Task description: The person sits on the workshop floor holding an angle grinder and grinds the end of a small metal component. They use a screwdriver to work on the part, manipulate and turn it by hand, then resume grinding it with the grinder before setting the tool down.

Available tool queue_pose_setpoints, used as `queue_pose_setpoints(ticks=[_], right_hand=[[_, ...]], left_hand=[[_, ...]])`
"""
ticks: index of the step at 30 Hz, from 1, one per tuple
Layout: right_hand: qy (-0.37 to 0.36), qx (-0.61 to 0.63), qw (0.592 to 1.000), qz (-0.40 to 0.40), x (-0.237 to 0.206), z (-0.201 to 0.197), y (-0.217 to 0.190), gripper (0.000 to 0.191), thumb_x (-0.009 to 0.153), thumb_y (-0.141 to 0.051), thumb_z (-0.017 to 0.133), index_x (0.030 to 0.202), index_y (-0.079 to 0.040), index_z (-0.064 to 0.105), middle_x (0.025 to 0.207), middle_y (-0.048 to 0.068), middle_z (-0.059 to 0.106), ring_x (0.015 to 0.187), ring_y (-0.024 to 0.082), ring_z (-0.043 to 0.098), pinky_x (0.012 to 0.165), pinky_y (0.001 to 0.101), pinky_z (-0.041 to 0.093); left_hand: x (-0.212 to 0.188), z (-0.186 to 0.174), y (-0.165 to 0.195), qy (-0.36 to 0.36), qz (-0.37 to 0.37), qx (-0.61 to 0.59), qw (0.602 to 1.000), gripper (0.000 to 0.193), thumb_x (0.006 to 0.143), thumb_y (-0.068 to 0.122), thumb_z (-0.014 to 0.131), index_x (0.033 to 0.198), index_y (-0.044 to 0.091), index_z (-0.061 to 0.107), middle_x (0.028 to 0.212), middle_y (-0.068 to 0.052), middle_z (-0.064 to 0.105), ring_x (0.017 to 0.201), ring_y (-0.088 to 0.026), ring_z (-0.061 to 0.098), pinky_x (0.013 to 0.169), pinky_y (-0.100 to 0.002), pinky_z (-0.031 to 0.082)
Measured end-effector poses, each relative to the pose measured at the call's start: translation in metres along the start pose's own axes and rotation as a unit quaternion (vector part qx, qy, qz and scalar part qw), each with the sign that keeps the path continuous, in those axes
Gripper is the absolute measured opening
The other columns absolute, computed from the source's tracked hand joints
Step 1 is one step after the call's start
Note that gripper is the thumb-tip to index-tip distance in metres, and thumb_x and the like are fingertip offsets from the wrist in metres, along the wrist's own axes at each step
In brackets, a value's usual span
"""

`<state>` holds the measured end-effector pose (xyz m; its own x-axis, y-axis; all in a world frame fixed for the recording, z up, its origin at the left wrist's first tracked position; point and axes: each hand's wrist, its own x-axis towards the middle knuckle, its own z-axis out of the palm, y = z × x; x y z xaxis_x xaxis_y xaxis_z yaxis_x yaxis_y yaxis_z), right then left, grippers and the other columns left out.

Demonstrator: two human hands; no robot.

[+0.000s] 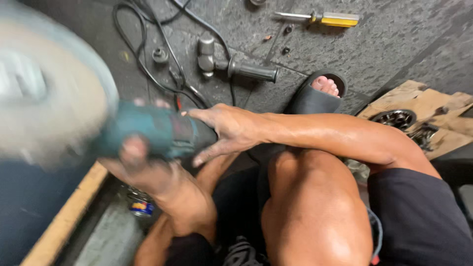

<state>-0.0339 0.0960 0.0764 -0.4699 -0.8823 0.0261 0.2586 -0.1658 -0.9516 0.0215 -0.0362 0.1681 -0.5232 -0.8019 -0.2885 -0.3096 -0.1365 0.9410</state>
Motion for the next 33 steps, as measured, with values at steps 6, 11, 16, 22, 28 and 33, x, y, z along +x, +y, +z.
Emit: queue_pose_setpoints(ticks=[6,11,16,22,28,33], right_hand=[[-0.042,0.032,0.998,0.028,-0.048,-0.011,0.006,0.058,0.096,-0.032,0.078,0.14,-0.002,0.054,0.119,0.017,0.069,0.109,0.032,0.071,0.094,0.0405,0.057],[0.307,-0.251,0.904,0.162,-0.112,-0.082,0.032,0.029,0.105,-0.008,0.073,0.132,-0.002,0.063,0.12,0.014,0.069,0.109,0.028,0.069,0.099,0.0378,0.056],[0.249,-0.569,0.772,0.137,-0.144,-0.129,0.071,0.046,0.088,-0.009,0.084,0.128,0.0,0.064,0.124,0.025,0.054,0.112,0.045,0.049,0.093,0.0537,0.042],[0.194,-0.564,0.789,0.145,-0.158,-0.147,0.089,0.029,0.099,-0.006,0.076,0.124,-0.003,0.062,0.121,0.017,0.062,0.113,0.037,0.058,0.099,0.046,0.05],[0.244,-0.354,0.883,0.187,-0.141,-0.132,0.025,0.022,0.111,-0.003,0.076,0.121,0.003,0.058,0.114,0.014,0.07,0.098,0.018,0.064,0.093,0.0291,0.055],[0.263,-0.275,0.902,0.201,-0.087,-0.095,-0.054,0.028,0.104,-0.008,0.078,0.121,0.0,0.058,0.117,0.013,0.07,0.103,0.016,0.067,0.093,0.0271,0.057]], left_hand=[[0.074,-0.065,0.014,-0.229,-0.116,-0.197,0.946,0.065,0.09,0.034,0.072,0.134,-0.008,0.049,0.113,-0.021,0.064,0.097,-0.031,0.066,0.094,-0.049,0.057],[0.112,-0.11,0.013,-0.296,-0.142,-0.195,0.924,0.069,0.088,0.04,0.073,0.134,-0.006,0.049,0.113,-0.019,0.063,0.096,-0.029,0.064,0.091,-0.046,0.055],[0.116,-0.127,0.019,-0.311,-0.14,-0.19,0.92,0.073,0.087,0.047,0.074,0.134,-0.003,0.049,0.112,-0.017,0.062,0.095,-0.027,0.062,0.089,-0.043,0.053],[0.11,-0.172,0.034,-0.318,-0.113,-0.154,0.929,0.078,0.085,0.055,0.075,0.134,0.0,0.05,0.111,-0.015,0.061,0.094,-0.025,0.06,0.086,-0.039,0.051],[0.11,-0.184,0.028,-0.32,-0.114,-0.222,0.914,0.083,0.084,0.063,0.076,0.134,0.002,0.05,0.11,-0.012,0.06,0.093,-0.023,0.057,0.082,-0.036,0.049],[0.105,-0.165,-0.02,-0.305,-0.14,-0.461,0.821,0.092,0.075,0.047,0.083,0.146,0.004,0.043,0.112,-0.01,0.059,0.103,-0.024,0.062,0.089,-0.038,0.053]])
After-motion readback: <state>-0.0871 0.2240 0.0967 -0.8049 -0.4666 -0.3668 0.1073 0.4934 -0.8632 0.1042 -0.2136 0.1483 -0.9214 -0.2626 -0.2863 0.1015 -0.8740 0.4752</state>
